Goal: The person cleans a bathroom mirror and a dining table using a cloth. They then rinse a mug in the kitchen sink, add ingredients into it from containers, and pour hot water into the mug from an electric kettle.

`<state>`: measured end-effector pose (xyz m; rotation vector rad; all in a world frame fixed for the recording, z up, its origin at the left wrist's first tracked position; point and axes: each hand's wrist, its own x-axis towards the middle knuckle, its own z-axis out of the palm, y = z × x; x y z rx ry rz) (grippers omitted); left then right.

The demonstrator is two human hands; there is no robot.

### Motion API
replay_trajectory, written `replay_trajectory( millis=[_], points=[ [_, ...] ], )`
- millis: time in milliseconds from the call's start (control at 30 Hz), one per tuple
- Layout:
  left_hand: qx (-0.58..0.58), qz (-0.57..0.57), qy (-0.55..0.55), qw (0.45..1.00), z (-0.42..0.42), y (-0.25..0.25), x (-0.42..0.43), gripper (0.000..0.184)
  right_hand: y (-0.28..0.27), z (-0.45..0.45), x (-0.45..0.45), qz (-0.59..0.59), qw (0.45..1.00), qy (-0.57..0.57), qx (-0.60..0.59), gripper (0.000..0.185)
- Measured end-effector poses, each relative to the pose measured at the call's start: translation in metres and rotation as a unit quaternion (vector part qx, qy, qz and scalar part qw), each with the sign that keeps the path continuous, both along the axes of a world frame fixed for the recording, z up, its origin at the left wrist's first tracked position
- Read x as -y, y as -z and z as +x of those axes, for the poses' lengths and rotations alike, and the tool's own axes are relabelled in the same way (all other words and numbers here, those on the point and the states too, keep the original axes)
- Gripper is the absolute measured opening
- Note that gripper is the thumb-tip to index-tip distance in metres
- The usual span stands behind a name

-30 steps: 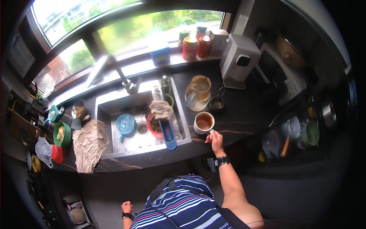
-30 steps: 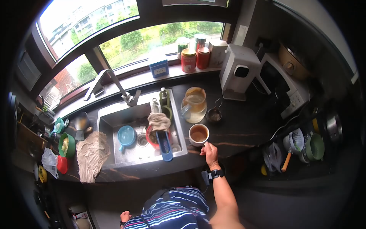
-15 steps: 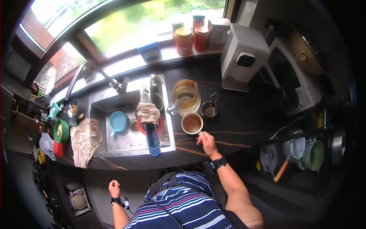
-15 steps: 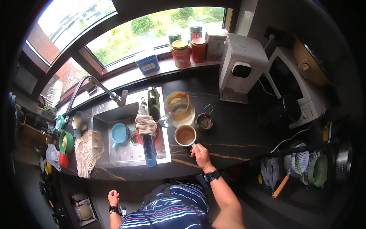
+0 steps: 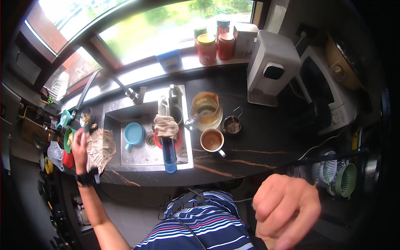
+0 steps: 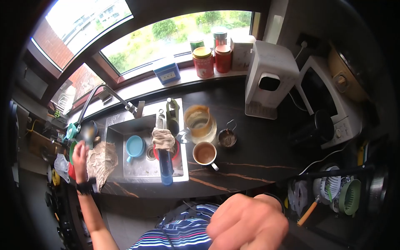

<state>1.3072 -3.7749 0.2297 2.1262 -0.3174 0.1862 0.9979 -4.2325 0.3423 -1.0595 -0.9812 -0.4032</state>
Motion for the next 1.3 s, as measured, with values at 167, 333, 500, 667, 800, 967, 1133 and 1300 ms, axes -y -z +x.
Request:
replay_trajectory(
  millis=[167,333,500,667,800,967,1133,1300],
  points=[
    [0.062,0.020,0.157,0.985,0.026,-0.089,0.165,0.037,-0.011,0.001,-0.027,0.070,0.997,-0.002,-0.025,0.020],
    [0.044,0.068,0.265,0.961,0.083,-0.051,0.283,0.039,-0.006,0.001,-0.012,0.057,0.997,-0.057,-0.001,0.012],
    [0.019,0.143,0.295,0.945,0.125,0.002,0.385,0.051,0.000,-0.006,0.010,0.073,0.996,-0.042,-0.029,0.014],
    [0.064,0.199,0.268,0.940,0.153,0.053,0.462,0.076,0.035,-0.011,0.042,0.087,0.992,0.062,-0.072,0.013],
    [0.132,0.184,0.232,0.946,0.163,0.070,0.521,0.097,0.086,-0.019,0.057,0.189,0.929,0.250,-0.197,0.008],
    [0.077,0.196,0.192,0.959,0.173,0.090,0.571,0.119,0.155,-0.039,0.055,0.274,0.841,0.300,-0.359,0.008],
    [0.033,0.235,0.160,0.958,0.170,0.086,0.601,0.120,0.165,-0.051,0.053,0.264,0.813,0.306,-0.419,0.011],
    [0.041,0.229,0.160,0.959,0.174,0.090,0.608,0.110,0.173,-0.055,0.049,0.275,0.785,0.337,-0.441,0.012]
  ],
)
